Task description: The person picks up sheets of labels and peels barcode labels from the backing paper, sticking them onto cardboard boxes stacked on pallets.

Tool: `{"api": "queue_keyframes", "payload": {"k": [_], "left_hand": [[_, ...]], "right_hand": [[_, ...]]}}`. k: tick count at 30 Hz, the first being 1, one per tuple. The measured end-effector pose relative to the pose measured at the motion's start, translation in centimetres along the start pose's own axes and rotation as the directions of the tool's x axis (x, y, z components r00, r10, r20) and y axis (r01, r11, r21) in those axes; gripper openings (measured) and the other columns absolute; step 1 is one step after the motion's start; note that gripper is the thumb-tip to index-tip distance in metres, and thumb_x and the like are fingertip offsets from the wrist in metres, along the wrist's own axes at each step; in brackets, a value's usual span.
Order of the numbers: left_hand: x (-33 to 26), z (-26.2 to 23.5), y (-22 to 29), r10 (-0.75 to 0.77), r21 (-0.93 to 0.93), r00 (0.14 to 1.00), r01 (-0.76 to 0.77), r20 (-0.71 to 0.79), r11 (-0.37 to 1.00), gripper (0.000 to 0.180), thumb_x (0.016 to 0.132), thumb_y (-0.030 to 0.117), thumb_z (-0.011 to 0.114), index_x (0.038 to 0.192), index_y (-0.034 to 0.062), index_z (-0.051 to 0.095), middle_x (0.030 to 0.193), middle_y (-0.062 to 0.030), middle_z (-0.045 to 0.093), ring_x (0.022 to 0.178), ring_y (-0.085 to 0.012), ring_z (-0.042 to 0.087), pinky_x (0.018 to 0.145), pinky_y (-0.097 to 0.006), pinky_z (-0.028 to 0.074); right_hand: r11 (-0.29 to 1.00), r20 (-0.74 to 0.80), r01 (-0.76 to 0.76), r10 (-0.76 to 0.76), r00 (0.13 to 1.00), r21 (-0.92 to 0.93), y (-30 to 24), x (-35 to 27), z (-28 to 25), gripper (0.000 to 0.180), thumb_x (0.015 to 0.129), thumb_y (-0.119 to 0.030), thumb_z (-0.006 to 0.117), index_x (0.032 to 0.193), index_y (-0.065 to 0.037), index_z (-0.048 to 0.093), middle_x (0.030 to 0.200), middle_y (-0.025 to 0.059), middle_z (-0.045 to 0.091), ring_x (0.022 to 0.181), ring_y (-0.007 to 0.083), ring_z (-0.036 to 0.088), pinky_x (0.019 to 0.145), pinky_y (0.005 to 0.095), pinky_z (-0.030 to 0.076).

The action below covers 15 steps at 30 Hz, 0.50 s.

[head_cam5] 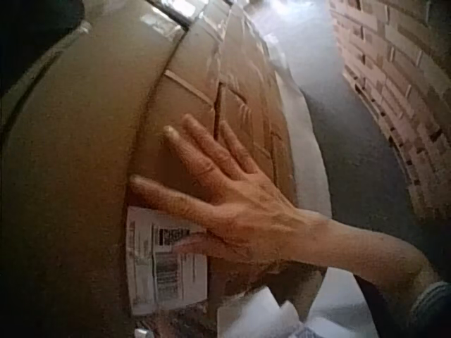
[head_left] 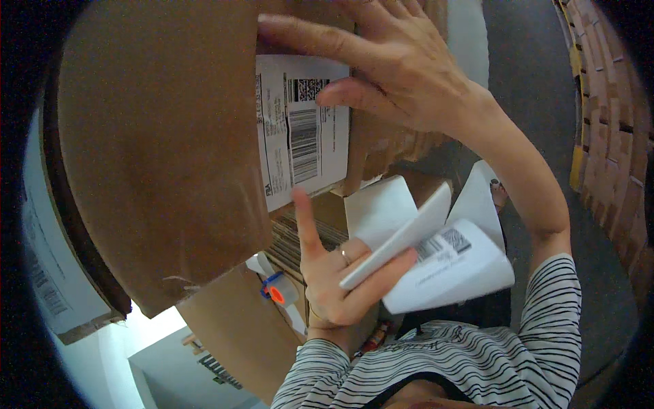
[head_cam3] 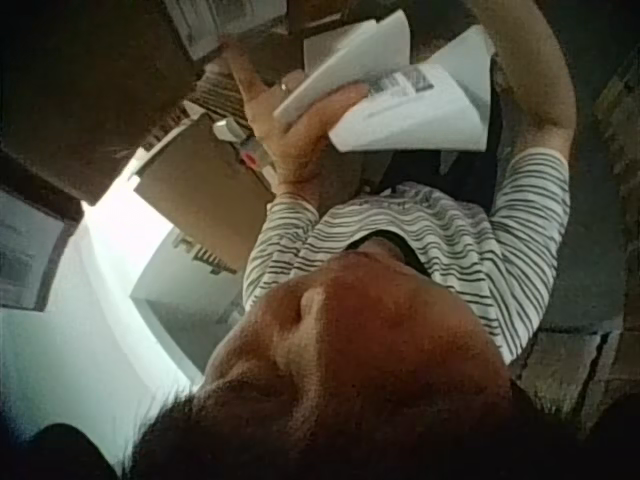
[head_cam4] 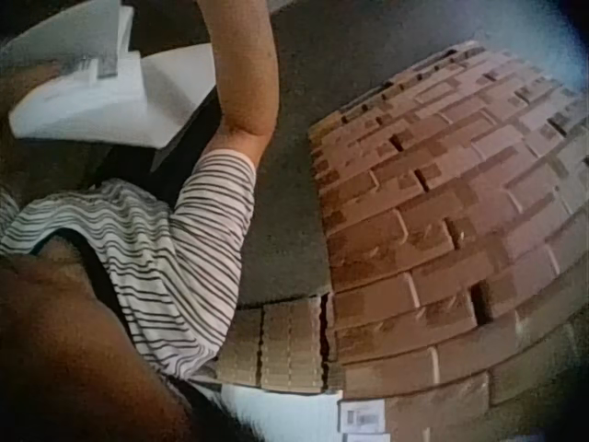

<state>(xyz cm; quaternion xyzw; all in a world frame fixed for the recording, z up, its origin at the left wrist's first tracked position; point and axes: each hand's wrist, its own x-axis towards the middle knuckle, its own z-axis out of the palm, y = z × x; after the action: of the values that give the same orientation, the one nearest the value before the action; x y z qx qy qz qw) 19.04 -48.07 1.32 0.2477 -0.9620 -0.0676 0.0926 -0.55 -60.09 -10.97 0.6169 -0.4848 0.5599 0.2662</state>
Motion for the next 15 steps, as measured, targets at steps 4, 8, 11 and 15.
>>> {"api": "queue_keyframes", "payload": {"k": [4, 8, 11, 15], "left_hand": [[-2.9, -0.6, 0.4, -0.02, -0.164, 0.999, 0.012, -0.042, 0.986, 0.02, 0.065, 0.01, 0.07, 0.083, 0.0191, 0.072, 0.068, 0.0025, 0.065, 0.061, -0.0115, 0.062, 0.102, -0.053, 0.043], [-6.7, 1.6, 0.3, -0.205, -0.543, 0.971, 0.106, -0.125, 0.833, 0.017, 0.067, 0.015, 0.071, 0.083, 0.0086, 0.072, 0.077, -0.007, 0.07, 0.072, -0.0199, 0.068, 0.077, -0.036, 0.054], [-9.8, 3.0, 0.0, -0.295, -0.663, 0.945, 0.132, -0.141, 0.737, 0.02, 0.069, 0.016, 0.072, 0.084, 0.003, 0.073, 0.081, -0.0114, 0.071, 0.075, -0.0221, 0.069, 0.066, -0.03, 0.053], [-13.2, 4.1, -2.3, -0.259, -0.744, 0.96, 0.097, -0.105, 0.661, 0.022, 0.071, 0.014, 0.073, 0.091, 0.0037, 0.072, 0.085, -0.0101, 0.071, 0.076, -0.0217, 0.069, 0.068, -0.028, 0.053]], "right_hand": [[0.763, 0.102, -0.327, 0.328, 0.939, 0.557, -4.1, 0.6, -8.7, 0.063, 0.075, -0.036, 0.069, 0.132, -0.015, 0.051, 0.134, 0.012, 0.051, 0.125, 0.0292, 0.046, 0.106, 0.0427, 0.035], [0.403, 0.375, -0.351, 0.021, 0.927, 0.845, -7.0, 0.0, -17.7, 0.037, 0.073, -0.033, 0.069, 0.098, -0.006, 0.07, 0.088, 0.0013, 0.066, 0.072, 0.0165, 0.056, 0.062, 0.0305, 0.043], [0.612, 0.505, -0.412, 0.023, 0.863, 0.675, -12.6, -1.3, -20.3, 0.025, 0.071, -0.028, 0.071, 0.084, -0.006, 0.073, 0.075, 0.0014, 0.066, 0.057, 0.0134, 0.056, 0.05, 0.028, 0.04], [0.729, 0.536, -0.455, 0.144, 0.832, 0.511, -17.4, -2.4, -18.7, 0.027, 0.069, -0.025, 0.077, 0.089, -0.007, 0.072, 0.077, 0.0041, 0.065, 0.06, 0.0173, 0.059, 0.05, 0.0279, 0.044]]}}
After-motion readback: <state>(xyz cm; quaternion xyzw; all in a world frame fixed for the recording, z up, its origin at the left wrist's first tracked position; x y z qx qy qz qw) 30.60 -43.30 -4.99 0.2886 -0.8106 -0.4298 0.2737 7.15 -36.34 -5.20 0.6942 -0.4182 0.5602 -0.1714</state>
